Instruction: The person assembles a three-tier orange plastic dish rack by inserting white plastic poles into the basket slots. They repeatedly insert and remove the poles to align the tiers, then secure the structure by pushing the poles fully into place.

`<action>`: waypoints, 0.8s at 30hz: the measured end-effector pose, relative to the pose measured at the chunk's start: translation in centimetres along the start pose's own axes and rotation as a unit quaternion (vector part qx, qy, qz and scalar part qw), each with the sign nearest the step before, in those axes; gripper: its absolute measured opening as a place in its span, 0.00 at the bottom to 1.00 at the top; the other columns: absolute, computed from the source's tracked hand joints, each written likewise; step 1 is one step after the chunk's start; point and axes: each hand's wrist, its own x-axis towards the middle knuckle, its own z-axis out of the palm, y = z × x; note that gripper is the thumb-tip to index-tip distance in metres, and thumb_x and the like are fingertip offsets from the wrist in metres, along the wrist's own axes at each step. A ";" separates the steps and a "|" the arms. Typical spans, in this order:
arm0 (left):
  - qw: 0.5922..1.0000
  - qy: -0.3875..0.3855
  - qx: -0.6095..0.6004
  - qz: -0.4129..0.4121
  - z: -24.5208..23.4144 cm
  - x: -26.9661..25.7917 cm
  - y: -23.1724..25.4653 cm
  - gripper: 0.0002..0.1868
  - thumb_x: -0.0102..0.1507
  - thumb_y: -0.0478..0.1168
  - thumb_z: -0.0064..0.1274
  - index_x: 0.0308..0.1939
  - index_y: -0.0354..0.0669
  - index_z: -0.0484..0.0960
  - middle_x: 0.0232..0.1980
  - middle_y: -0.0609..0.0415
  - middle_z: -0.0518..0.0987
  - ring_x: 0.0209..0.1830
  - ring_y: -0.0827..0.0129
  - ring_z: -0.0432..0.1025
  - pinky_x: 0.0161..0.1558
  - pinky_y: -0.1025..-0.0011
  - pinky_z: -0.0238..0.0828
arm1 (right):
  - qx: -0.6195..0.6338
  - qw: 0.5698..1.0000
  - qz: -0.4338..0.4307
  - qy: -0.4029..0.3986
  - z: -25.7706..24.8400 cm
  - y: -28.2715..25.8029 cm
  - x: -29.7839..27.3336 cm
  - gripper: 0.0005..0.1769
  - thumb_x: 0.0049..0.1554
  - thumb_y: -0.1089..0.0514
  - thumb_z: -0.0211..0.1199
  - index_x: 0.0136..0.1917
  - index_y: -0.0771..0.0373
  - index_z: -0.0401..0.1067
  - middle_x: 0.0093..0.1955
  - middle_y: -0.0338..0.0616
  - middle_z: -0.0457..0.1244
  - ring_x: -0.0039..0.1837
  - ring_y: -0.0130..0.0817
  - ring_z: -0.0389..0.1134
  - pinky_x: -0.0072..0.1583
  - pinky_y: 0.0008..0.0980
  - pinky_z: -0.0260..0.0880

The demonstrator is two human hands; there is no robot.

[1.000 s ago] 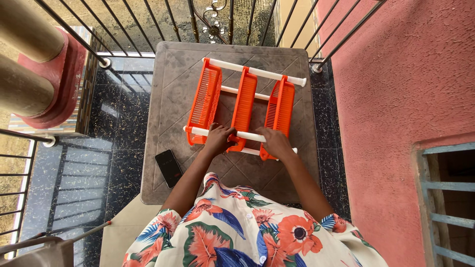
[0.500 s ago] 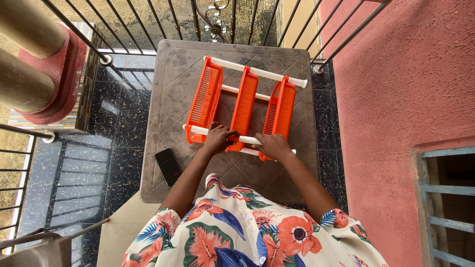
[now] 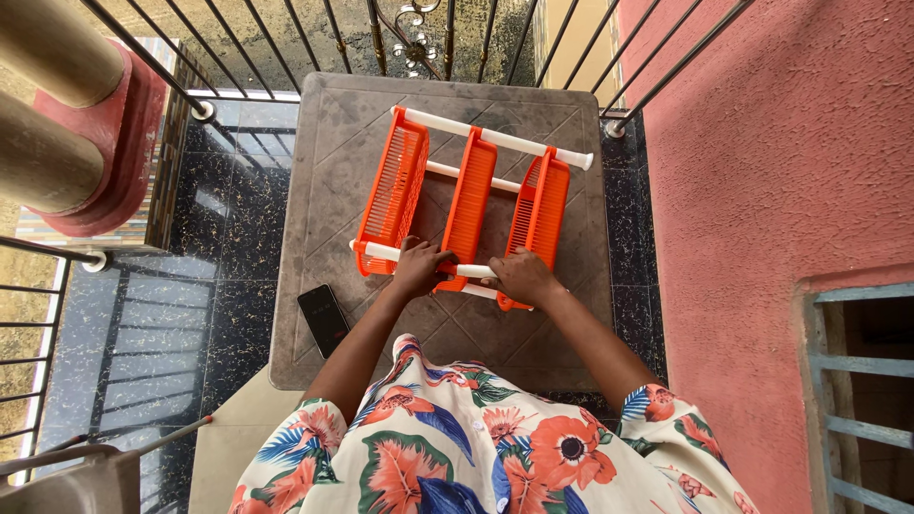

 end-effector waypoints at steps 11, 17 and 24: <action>0.999 0.032 0.009 0.016 0.8 -0.5 -0.2 0.19 0.52 0.48 0.70 0.47 0.63 0.85 0.36 0.60 0.77 0.48 0.63 0.73 0.70 0.51 0.50 | 0.080 0.990 -0.003 -0.112 3.1 2.2 1.0 0.29 0.64 0.33 0.47 0.49 0.60 0.73 0.35 0.46 0.67 0.41 0.45 0.70 0.47 0.49 0.69; 0.999 0.032 0.018 0.019 0.1 -0.4 -0.3 0.20 0.51 0.47 0.70 0.47 0.64 0.86 0.36 0.60 0.77 0.48 0.64 0.74 0.70 0.51 0.50 | 0.139 0.969 0.060 -0.197 3.4 2.7 1.7 0.30 0.64 0.31 0.47 0.53 0.56 0.75 0.37 0.47 0.69 0.42 0.46 0.72 0.47 0.50 0.69; 0.997 0.070 -0.017 0.019 -0.9 -0.7 0.4 0.18 0.53 0.54 0.70 0.45 0.62 0.86 0.34 0.60 0.77 0.48 0.64 0.74 0.73 0.50 0.48 | 0.200 0.968 0.112 -0.103 3.7 1.5 -0.2 0.28 0.60 0.32 0.53 0.56 0.55 0.75 0.37 0.49 0.70 0.41 0.47 0.72 0.47 0.50 0.70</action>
